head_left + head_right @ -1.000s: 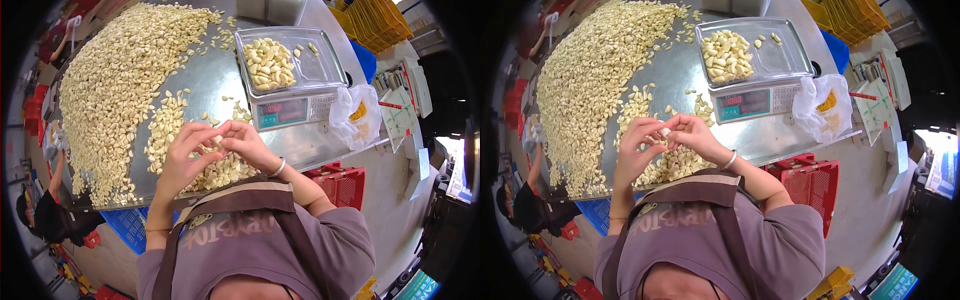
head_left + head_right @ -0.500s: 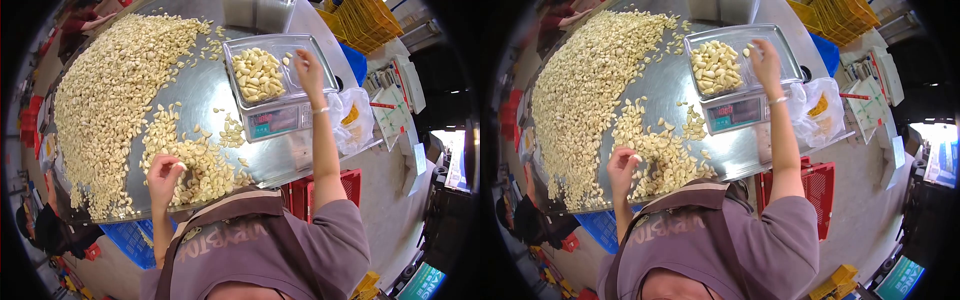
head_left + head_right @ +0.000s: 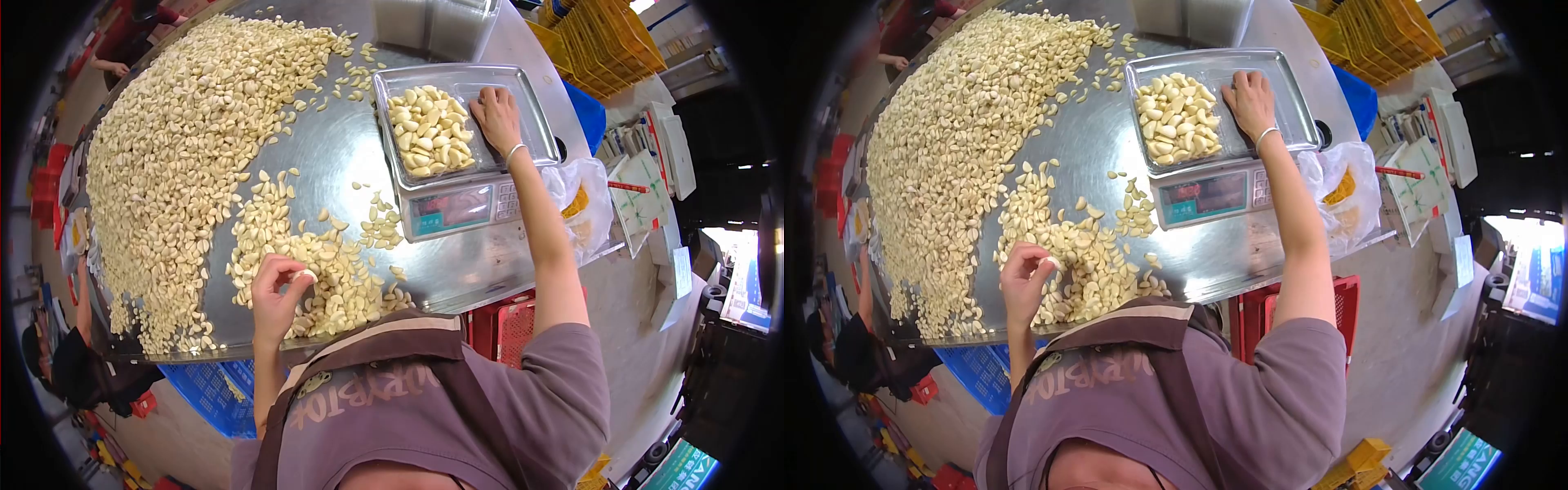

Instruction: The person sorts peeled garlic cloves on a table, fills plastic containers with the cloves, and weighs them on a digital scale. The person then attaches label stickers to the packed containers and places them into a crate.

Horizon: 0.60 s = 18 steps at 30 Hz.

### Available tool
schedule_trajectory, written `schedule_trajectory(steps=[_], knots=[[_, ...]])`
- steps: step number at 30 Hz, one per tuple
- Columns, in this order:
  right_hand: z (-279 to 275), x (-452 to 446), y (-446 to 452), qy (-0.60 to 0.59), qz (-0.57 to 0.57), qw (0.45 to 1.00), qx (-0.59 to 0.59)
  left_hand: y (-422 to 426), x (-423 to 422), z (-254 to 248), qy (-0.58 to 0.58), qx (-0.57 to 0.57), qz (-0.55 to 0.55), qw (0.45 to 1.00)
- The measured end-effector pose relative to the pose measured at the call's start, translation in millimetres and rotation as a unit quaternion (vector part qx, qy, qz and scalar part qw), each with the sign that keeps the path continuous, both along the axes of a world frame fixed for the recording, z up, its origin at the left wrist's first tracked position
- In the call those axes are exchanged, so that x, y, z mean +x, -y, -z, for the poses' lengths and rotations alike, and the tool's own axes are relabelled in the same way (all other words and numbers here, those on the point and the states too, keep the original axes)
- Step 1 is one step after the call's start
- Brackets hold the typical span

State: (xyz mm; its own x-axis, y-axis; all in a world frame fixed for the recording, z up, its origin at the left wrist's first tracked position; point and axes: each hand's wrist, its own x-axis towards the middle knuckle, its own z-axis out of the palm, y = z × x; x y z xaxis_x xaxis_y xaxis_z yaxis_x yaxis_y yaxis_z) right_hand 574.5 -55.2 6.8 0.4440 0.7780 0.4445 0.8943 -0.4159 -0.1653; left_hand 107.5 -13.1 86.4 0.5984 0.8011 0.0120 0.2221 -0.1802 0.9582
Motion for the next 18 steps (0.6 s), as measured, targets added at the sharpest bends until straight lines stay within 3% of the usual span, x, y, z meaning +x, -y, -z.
schedule_trajectory(steps=[6, 18], knots=[[-1.4, -4.0, -2.4, -0.031, 0.001, 0.998, -0.057, 2.8, 1.5, 2.7, -0.004, -0.008, 0.004, 1.0], [1.4, -2.6, -0.7, -0.031, -0.045, 0.998, -0.032, 6.7, -6.7, 1.9, 0.011, 0.007, -0.006, 1.0]])
